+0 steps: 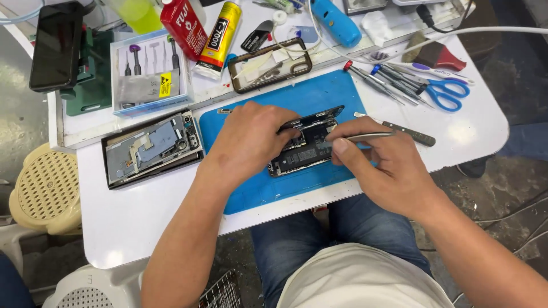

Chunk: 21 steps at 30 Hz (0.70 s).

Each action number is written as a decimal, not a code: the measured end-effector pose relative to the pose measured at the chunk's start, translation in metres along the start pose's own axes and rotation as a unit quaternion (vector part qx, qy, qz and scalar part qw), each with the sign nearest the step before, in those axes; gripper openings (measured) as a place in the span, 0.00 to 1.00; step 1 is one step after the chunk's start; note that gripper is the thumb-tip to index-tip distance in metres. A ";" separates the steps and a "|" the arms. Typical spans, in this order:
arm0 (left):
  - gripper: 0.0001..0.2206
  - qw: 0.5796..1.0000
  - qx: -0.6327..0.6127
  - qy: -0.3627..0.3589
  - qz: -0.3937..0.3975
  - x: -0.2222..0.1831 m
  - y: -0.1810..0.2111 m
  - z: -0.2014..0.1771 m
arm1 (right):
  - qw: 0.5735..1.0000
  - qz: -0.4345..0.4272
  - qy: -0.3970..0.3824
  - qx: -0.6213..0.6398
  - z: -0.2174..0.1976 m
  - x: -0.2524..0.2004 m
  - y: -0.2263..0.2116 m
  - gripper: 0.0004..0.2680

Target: A person is disassembling a mobile phone on a workbench to repair or replace internal components.

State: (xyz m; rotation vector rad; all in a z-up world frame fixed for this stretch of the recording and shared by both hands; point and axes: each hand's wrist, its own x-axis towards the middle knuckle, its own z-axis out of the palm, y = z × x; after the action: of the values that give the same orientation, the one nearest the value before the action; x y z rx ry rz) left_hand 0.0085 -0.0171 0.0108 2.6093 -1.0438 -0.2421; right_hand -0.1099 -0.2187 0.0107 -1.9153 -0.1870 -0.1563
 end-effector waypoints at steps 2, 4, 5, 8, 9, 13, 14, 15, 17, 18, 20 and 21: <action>0.05 1.000 0.002 0.009 0.009 0.000 -0.002 0.001 | 0.996 -0.001 -0.020 -0.083 0.002 0.006 -0.001 0.10; 0.05 1.000 0.001 0.012 0.012 0.001 -0.002 0.001 | 0.995 -0.020 -0.013 -0.099 0.005 0.009 0.000 0.09; 0.06 1.000 0.001 0.015 0.015 0.000 -0.002 0.000 | 0.993 -0.041 -0.006 -0.114 0.007 0.011 0.001 0.09; 0.05 1.000 0.013 0.019 0.012 0.000 -0.002 0.001 | 0.997 -0.006 -0.005 -0.074 0.014 0.017 0.012 0.08; 0.05 1.000 0.013 0.019 0.012 0.000 -0.002 0.002 | 0.997 -0.006 -0.005 -0.074 0.016 0.017 0.015 0.08; 0.05 0.999 0.021 0.019 0.015 0.001 -0.004 0.003 | 0.995 -0.039 0.007 -0.091 0.017 0.017 0.012 0.08; 0.05 0.999 0.024 0.022 0.019 0.001 -0.005 0.004 | 0.996 -0.039 0.000 -0.086 0.016 0.015 0.008 0.08; 0.05 0.999 0.024 0.021 0.018 0.000 -0.005 0.004 | 0.996 -0.038 0.000 -0.085 0.015 0.015 0.009 0.08; 0.05 0.999 0.021 0.026 0.023 0.000 -0.005 0.004 | 0.987 -0.071 -0.004 -0.145 0.013 0.015 0.009 0.07; 0.05 0.999 0.021 0.026 0.023 -0.001 -0.005 0.004 | 0.987 -0.071 -0.004 -0.144 0.015 0.016 0.010 0.07; 0.05 0.999 0.022 0.020 0.019 0.000 -0.004 0.003 | 0.998 -0.026 -0.013 -0.063 0.018 0.018 0.011 0.06; 0.05 0.999 0.023 0.021 0.019 0.000 -0.004 0.003 | 0.998 -0.027 -0.013 -0.063 0.019 0.019 0.014 0.06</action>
State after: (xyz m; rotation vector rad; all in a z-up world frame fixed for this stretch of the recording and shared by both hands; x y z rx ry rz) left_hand 0.0101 -0.0153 0.0065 2.6202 -1.0955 -0.1566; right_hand -0.0878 -0.2042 -0.0054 -2.0401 -0.2514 -0.1830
